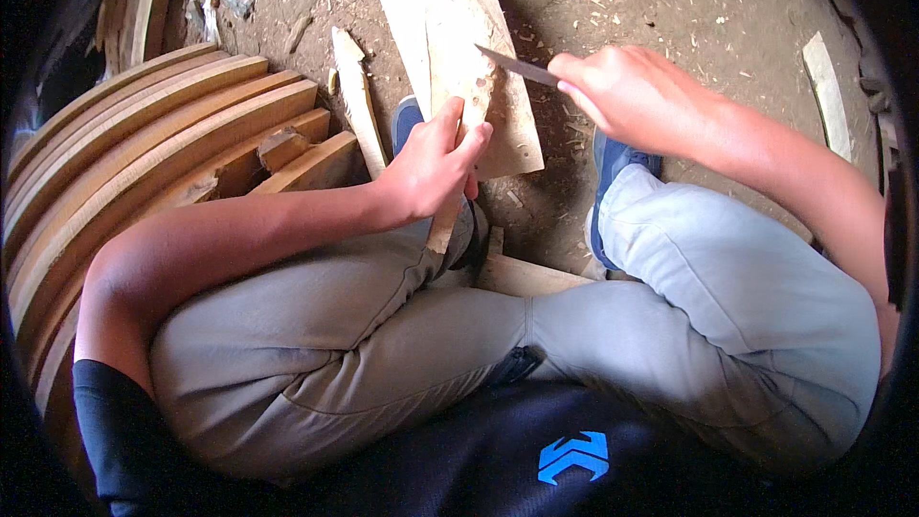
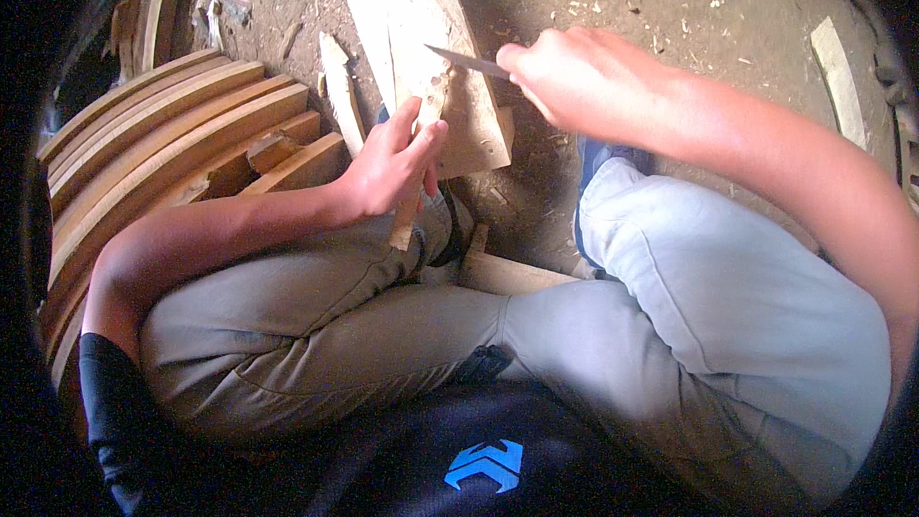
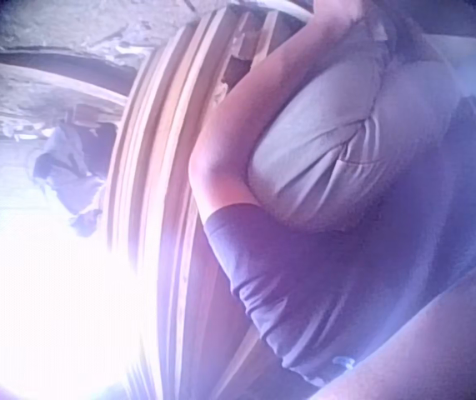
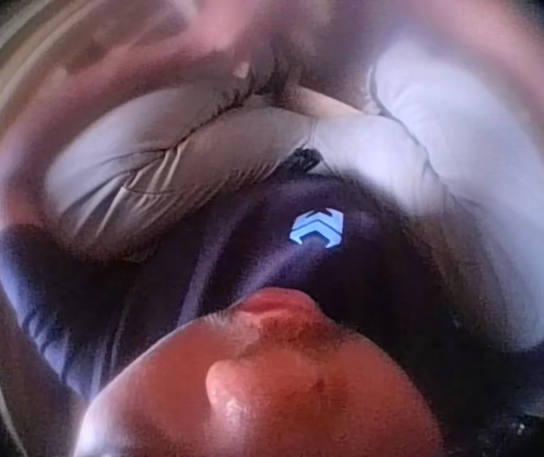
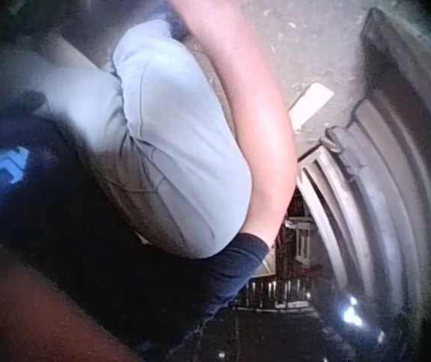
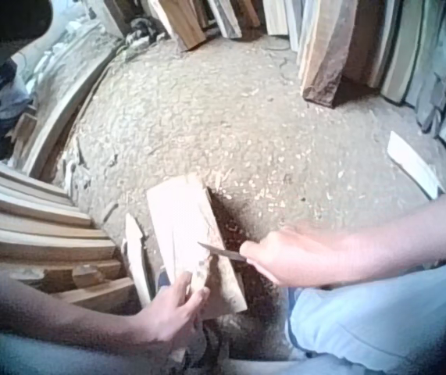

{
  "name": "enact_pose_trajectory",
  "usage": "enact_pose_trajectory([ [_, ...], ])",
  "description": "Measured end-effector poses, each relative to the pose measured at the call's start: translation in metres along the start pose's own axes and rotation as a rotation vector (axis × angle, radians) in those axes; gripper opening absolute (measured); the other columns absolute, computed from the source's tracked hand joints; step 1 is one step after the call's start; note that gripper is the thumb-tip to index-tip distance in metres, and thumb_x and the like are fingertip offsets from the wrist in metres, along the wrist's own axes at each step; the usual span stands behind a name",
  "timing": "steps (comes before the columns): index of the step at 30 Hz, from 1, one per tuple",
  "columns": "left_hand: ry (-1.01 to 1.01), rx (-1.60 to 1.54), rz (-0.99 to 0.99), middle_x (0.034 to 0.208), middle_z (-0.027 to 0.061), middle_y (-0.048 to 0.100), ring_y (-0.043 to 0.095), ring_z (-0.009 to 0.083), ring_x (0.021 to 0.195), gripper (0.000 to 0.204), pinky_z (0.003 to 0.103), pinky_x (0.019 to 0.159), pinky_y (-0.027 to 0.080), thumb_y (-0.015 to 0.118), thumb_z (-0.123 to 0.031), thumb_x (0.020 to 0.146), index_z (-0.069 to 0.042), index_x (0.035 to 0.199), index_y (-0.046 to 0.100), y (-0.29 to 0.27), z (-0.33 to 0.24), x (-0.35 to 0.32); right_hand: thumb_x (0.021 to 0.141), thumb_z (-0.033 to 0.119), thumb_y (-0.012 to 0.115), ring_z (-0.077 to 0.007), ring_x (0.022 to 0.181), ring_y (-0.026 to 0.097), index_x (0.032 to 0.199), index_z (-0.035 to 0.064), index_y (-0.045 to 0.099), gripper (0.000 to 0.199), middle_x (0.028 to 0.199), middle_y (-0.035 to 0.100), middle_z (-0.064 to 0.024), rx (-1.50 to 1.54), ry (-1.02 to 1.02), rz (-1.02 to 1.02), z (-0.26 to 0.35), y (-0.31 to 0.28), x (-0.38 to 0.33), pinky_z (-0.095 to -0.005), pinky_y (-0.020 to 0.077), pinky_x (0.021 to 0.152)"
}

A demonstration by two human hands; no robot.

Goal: The person sits on the ground and uses a knife to carve a small piece of wood held against a larger block. They repeatedly shave and shape the wood, occasionally pausing to inspect the carved piece.

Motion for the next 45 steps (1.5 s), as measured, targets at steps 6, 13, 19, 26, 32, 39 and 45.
enact_pose_trajectory([
  [6, 0.13, 0.012, -0.038, 0.063, 0.015, 0.062, 0.065, 0.0232, 0.06, 0.031, 0.039, 0.058, 0.051, 0.041, -0.03, 0.106, 0.0, 0.102, 0.035, 0.005, -0.003, 0.008, 0.099, 0.015, 0.052, -0.041, 0.07, 0.067, 0.098, 0.0011, 0.061, 0.017, 0.071, 0.064, -0.0221, -0.014, -0.121, -0.071, 0.003, 0.01, -0.009, -0.0504, 0.0525, 0.06],
  [13, 0.064, -0.027, -0.033, 0.065, 0.0128, 0.057, 0.062, 0.0221, 0.056, 0.029, 0.038, 0.054, 0.05, 0.041, -0.027, 0.107, 0.0, 0.102, 0.034, 0.007, -0.013, 0.0, 0.101, 0.015, 0.05, -0.0401, 0.066, 0.065, 0.096, -0.0015, 0.065, 0.024, 0.067, 0.062, -0.0217, 0.008, -0.134, -0.074, 0.008, 0.005, -0.01, -0.049, 0.0516, 0.058],
  [19, 0.069, -0.024, -0.036, 0.067, 0.013, 0.057, 0.061, 0.0221, 0.055, 0.03, 0.038, 0.054, 0.051, 0.04, -0.028, 0.107, 0.0, 0.101, 0.034, 0.008, -0.012, 0.002, 0.102, 0.013, 0.047, -0.0381, 0.065, 0.066, 0.094, -0.0026, 0.064, 0.024, 0.066, 0.062, -0.0208, -0.033, -0.123, -0.034, 0.014, 0.001, -0.011, -0.0492, 0.0515, 0.058],
  [26, 0.016, -0.038, -0.041, 0.067, 0.0134, 0.057, 0.061, 0.0223, 0.055, 0.032, 0.039, 0.054, 0.051, 0.04, -0.029, 0.107, 0.001, 0.1, 0.033, 0.011, -0.01, 0.004, 0.086, 0.002, 0.056, -0.0351, 0.082, 0.072, 0.091, -0.0045, 0.066, 0.012, 0.084, 0.069, -0.0215, -0.054, -0.163, -0.082, 0.039, 0.009, -0.014, -0.0438, 0.059, 0.07],
  [32, 0.028, -0.017, -0.016, 0.065, 0.0148, 0.058, 0.063, 0.0246, 0.056, 0.033, 0.04, 0.054, 0.051, 0.04, -0.029, 0.107, 0.003, 0.098, 0.033, 0.013, -0.02, 0.007, 0.086, 0.0, 0.057, -0.0348, 0.08, 0.072, 0.097, -0.0098, 0.063, 0.016, 0.082, 0.069, -0.0212, -0.049, -0.133, 0.028, 0.051, 0.006, -0.01, -0.0405, 0.0592, 0.066],
  [39, 0.05, 0.044, -0.056, 0.064, 0.0173, 0.06, 0.065, 0.0267, 0.057, 0.033, 0.04, 0.054, 0.052, 0.041, -0.029, 0.108, 0.002, 0.099, 0.032, 0.013, -0.013, 0.005, 0.082, 0.005, 0.062, -0.026, 0.089, 0.072, 0.092, -0.0001, 0.074, 0.016, 0.104, 0.069, -0.0203, -0.415, -0.017, 0.246, 0.065, 0.03, 0.002, -0.0314, 0.0597, 0.071],
  [45, 0.024, -0.034, -0.003, 0.064, 0.0155, 0.059, 0.064, 0.0245, 0.057, 0.033, 0.04, 0.055, 0.05, 0.041, -0.031, 0.108, -0.001, 0.103, 0.031, 0.014, -0.007, 0.008, 0.078, 0.002, 0.063, -0.0332, 0.08, 0.073, 0.083, -0.0014, 0.072, 0.011, 0.087, 0.07, -0.0223, -0.117, -0.133, 0.022, 0.043, -0.002, -0.006, -0.0394, 0.0599, 0.069],
])
Point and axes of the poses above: each hand's wrist, its own x-axis towards the middle knuckle, its own y-axis out of the palm, z = x × y, the point moved 8 cm from there along x, towards the middle knuckle
